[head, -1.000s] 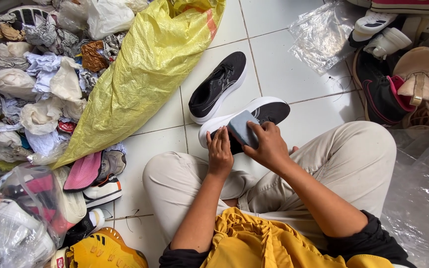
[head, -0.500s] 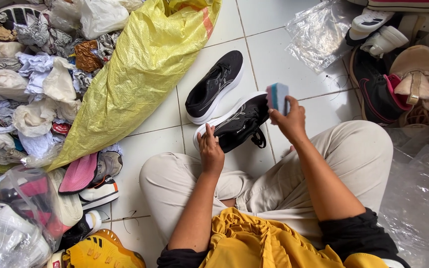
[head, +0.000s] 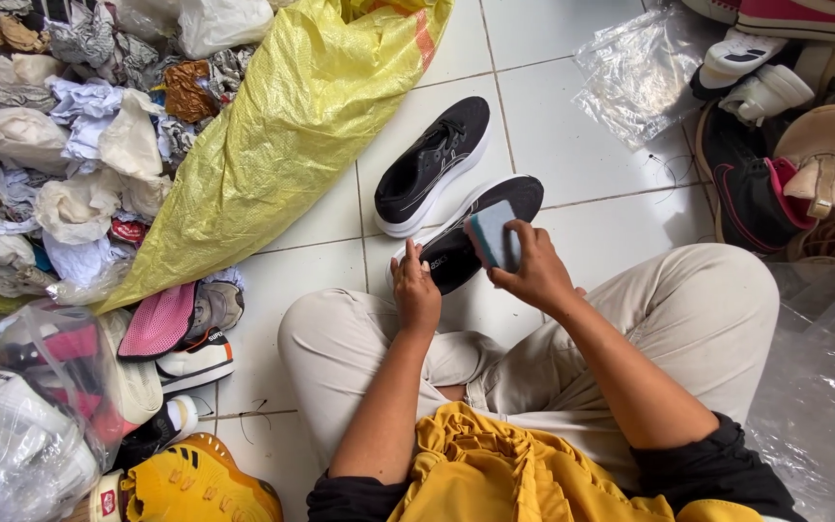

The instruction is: The person sits on the floor and scrubs a black sneaker with a multi-colored sponge, focusing on the white midsole and black upper. The person rotates the shoe to clean different sides and continues scrubbing throughout the clip.

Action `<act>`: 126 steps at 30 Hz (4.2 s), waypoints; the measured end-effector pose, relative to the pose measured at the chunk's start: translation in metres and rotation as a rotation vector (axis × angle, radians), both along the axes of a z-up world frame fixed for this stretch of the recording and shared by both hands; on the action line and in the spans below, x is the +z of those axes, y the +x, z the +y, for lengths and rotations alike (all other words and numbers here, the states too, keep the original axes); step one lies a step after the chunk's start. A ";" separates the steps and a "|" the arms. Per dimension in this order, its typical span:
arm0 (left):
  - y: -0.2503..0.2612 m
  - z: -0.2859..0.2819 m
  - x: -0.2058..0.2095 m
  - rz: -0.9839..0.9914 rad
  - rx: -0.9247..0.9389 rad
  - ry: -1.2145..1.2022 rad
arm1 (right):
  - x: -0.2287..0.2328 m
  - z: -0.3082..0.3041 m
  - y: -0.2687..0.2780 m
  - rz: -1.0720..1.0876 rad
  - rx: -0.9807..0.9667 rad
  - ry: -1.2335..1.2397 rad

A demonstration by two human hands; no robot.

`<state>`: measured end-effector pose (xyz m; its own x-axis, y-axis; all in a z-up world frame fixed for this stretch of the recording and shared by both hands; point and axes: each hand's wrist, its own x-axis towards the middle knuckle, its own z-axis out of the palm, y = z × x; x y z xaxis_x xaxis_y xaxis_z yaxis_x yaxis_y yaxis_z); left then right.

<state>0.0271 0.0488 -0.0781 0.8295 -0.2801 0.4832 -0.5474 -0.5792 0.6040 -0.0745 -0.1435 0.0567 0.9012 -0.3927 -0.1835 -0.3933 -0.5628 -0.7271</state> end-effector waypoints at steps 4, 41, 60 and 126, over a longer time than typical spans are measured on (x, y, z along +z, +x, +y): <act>0.008 0.003 -0.007 0.088 0.021 -0.022 | 0.018 0.009 -0.004 -0.022 0.068 0.120; 0.013 -0.029 0.040 0.304 0.071 0.093 | -0.007 -0.013 0.024 -0.141 -0.267 0.370; 0.004 -0.021 0.069 0.538 -0.080 0.214 | -0.025 0.025 -0.006 -0.127 0.206 -0.057; 0.006 -0.024 0.024 -0.155 -0.050 0.423 | 0.041 -0.013 -0.005 -0.344 0.070 0.750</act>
<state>0.0326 0.0246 -0.0537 0.7369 -0.5174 0.4351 -0.6462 -0.7281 0.2285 -0.0795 -0.1567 0.0978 0.9727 -0.2166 -0.0835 -0.0619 0.1049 -0.9926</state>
